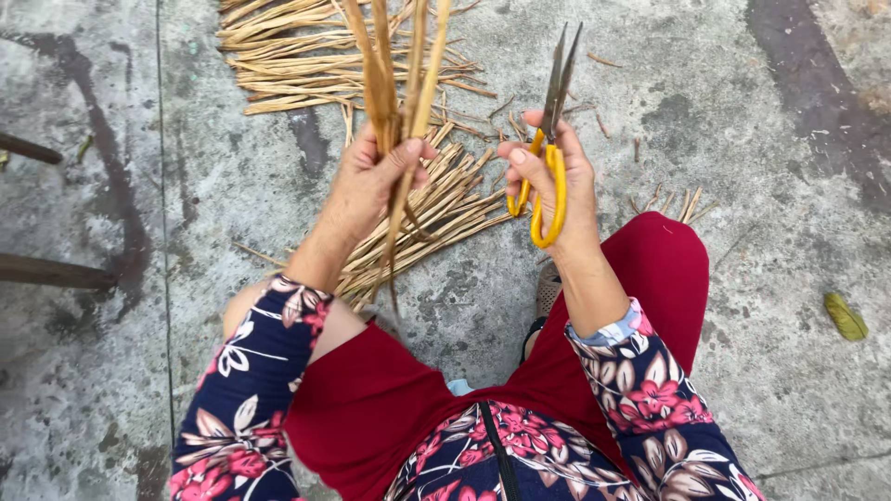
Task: The person sits on the ground and trims dried palm-like leaves with yellow-handled scissors, cutting off dark edge strips and tips from each leaf. They gather trimmed leaves into piles and set trimmed bundles aside on the concrete.
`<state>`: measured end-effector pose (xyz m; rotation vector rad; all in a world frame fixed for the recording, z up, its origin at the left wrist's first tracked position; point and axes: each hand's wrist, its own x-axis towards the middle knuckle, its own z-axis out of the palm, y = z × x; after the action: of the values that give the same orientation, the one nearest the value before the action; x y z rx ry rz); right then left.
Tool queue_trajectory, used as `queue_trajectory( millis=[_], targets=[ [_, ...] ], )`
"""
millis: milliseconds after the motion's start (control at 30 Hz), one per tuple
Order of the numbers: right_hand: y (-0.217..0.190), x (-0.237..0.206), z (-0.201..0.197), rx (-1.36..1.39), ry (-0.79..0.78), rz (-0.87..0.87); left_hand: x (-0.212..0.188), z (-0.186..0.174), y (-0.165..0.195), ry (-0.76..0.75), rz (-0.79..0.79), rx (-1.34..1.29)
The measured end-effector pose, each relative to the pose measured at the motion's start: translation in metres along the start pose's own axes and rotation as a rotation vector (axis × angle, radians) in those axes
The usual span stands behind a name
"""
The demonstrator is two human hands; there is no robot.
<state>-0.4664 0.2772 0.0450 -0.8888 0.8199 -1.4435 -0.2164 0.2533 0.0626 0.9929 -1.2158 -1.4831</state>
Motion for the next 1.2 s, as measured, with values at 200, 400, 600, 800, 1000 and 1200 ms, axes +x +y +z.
queue_trajectory(
  millis=[200, 400, 600, 800, 1000, 1200],
  targets=[
    [0.007, 0.001, 0.012, 0.101, -0.064, -0.021, -0.034, 0.04, -0.024, -0.045, -0.143, -0.2],
    [0.005, 0.001, 0.014, 0.064, -0.131, -0.017, -0.039, 0.049, -0.043, -0.274, -0.151, -0.14],
    [0.006, 0.002, 0.017, -0.068, -0.106, 0.009, -0.028, 0.037, -0.047, -0.163, -0.179, -0.168],
    [0.007, 0.01, 0.019, 0.05, -0.069, -0.007, -0.035, 0.038, -0.044, -0.328, -0.204, 0.007],
    [0.008, 0.014, 0.027, 0.033, -0.134, 0.125, -0.04, 0.033, -0.034, -0.543, -0.246, -0.024],
    [0.007, 0.008, 0.037, -0.007, -0.197, 0.232, -0.045, 0.024, -0.026, -0.622, -0.294, 0.146]
  ],
)
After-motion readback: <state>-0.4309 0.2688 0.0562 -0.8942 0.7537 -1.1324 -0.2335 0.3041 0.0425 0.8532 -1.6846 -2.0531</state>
